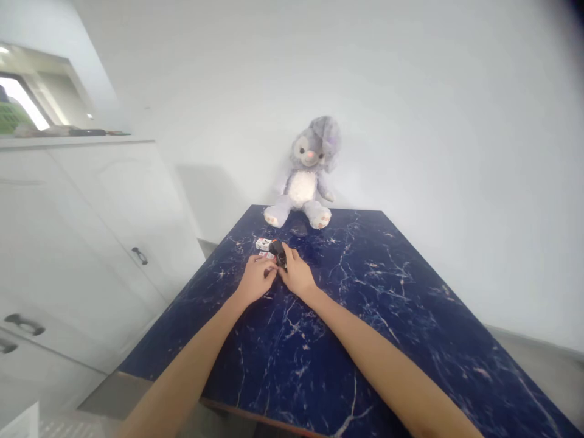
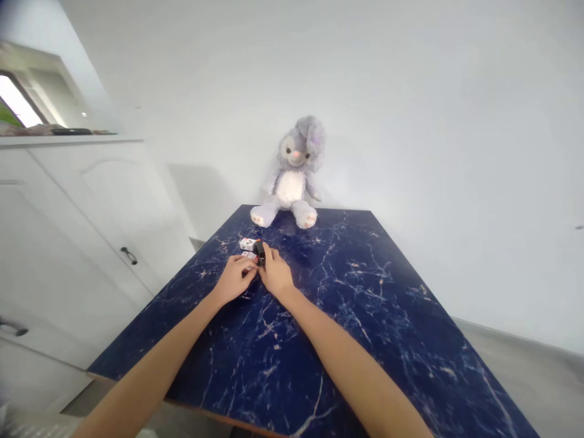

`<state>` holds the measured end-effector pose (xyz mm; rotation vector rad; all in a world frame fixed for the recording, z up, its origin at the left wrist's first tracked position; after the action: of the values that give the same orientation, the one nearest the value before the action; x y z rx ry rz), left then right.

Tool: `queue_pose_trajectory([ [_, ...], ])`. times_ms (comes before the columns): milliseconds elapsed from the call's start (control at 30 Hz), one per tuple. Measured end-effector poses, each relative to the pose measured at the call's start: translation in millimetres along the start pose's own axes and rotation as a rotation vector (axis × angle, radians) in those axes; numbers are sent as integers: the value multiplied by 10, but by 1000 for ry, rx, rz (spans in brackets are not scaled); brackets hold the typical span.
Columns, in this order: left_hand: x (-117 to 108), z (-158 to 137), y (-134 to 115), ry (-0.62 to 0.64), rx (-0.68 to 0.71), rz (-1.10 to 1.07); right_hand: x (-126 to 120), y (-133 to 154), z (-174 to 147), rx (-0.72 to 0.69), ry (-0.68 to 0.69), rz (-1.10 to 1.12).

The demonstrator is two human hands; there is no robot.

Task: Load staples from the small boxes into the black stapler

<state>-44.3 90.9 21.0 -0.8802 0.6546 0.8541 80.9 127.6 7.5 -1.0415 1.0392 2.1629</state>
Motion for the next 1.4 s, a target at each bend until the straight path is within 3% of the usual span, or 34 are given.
queue_pose_trajectory([
  [167, -71, -40, 48, -42, -19, 110, -179, -127, 7, 20, -45, -74],
  [300, -262, -8, 142, -214, -113, 307, -292, -330, 47, -7, -45, 2],
  [367, -271, 79, 131, -252, -72, 368, -293, -414, 65, 22, -17, 48],
  [533, 39, 337, 193, -75, 119, 285, -261, -436, 80, 12, -27, 125],
  [833, 258, 357, 550, 24, -23, 342, -130, -606, 159, 114, -12, 177],
  [1200, 340, 549, 371, 56, 76, 385, -182, -742, 155, 189, -103, 301],
  [1400, 302, 594, 399, 33, 10, 322, -175, -728, 142, 206, -115, 284],
])
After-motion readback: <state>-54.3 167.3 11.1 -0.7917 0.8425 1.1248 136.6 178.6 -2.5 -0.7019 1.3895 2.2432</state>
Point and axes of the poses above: each hand's wrist, its own z-axis towards the middle knuckle, its own x-axis out of the palm, y = z × x, the point moved 8 cm from there along z, towards the middle knuckle, and after that the axes turned 1 degree about y, right-handed, at the moved point
